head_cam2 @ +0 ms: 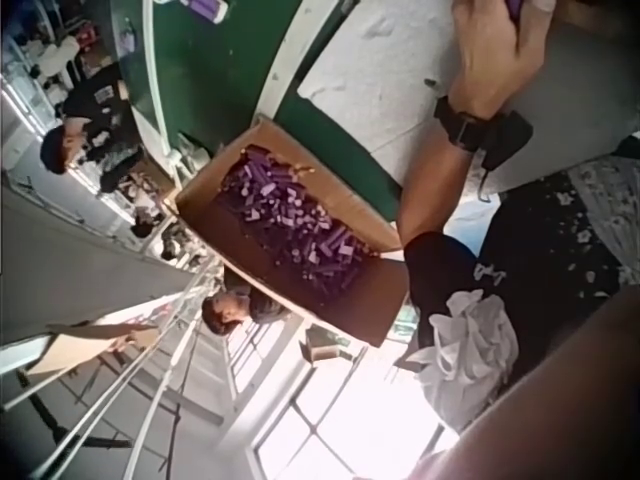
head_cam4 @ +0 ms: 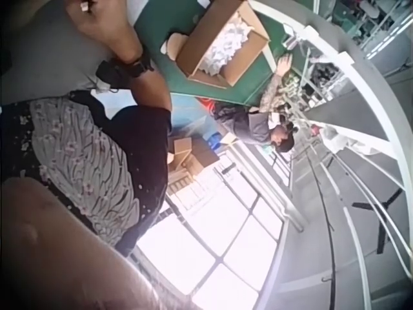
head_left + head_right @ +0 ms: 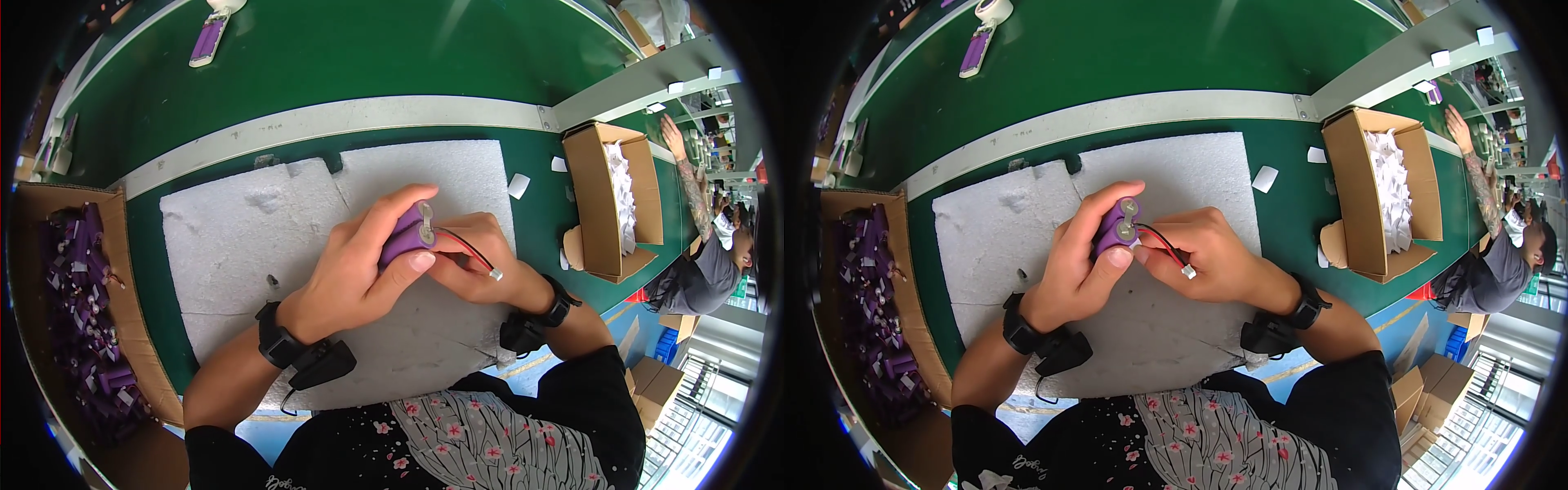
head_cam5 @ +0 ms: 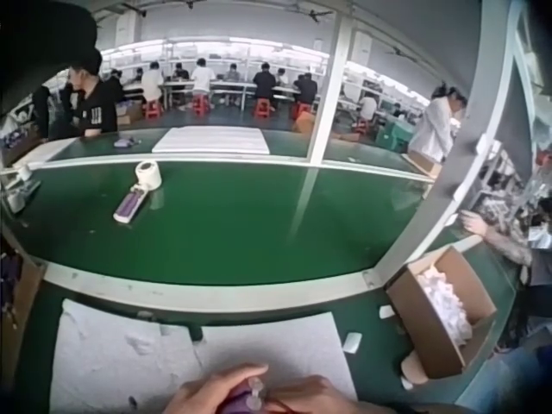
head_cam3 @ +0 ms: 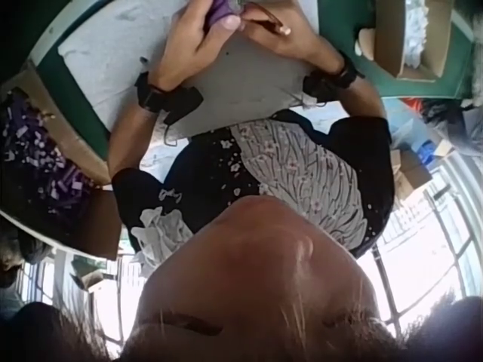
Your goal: The person picks up a battery pack, peels off a piece of tape, and applies a new adhesive strip. They then pick up a fan housing, connect the battery pack's wire to the circuit board, and press the battery into the housing.
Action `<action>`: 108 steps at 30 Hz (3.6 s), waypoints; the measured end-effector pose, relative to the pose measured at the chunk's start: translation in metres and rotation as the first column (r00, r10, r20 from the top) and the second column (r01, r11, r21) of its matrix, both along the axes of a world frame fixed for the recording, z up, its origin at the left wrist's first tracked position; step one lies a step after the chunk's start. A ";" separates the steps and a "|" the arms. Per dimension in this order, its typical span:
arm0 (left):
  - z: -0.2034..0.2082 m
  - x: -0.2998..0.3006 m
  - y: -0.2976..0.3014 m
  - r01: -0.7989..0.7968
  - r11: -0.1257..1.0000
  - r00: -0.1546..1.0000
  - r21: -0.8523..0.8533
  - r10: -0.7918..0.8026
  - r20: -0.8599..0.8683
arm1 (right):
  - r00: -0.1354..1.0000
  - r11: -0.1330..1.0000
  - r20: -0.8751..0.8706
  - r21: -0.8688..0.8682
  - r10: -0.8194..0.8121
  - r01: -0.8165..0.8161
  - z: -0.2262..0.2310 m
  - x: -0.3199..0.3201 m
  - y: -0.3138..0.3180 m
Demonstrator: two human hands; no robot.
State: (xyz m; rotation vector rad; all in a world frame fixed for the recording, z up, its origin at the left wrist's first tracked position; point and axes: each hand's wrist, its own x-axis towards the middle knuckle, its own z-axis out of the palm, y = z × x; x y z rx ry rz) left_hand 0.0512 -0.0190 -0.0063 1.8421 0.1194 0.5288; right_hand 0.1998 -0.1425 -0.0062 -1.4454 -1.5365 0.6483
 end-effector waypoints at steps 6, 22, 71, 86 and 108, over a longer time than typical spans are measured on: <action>0.000 0.000 0.000 -0.001 1.000 1.000 -0.007 0.001 0.001 | 1.000 1.000 -0.002 0.030 -0.006 0.006 -0.003 0.000 0.000; -0.002 0.000 -0.001 -0.017 1.000 1.000 -0.023 0.017 0.015 | 1.000 1.000 -0.007 0.005 0.007 -0.007 -0.001 0.001 0.000; -0.003 0.002 0.001 0.107 0.994 0.994 -0.005 -0.108 -0.020 | 0.989 0.998 -0.146 -0.057 -0.019 0.011 0.006 0.005 -0.003; -0.002 0.004 -0.004 0.065 0.997 0.998 0.033 -0.064 -0.027 | 0.963 0.997 -0.265 -0.073 -0.046 0.028 -0.002 0.004 -0.005; -0.003 0.003 -0.002 0.103 0.993 0.995 0.055 -0.102 -0.021 | 0.963 0.994 -0.268 -0.110 -0.035 0.005 0.005 0.008 -0.004</action>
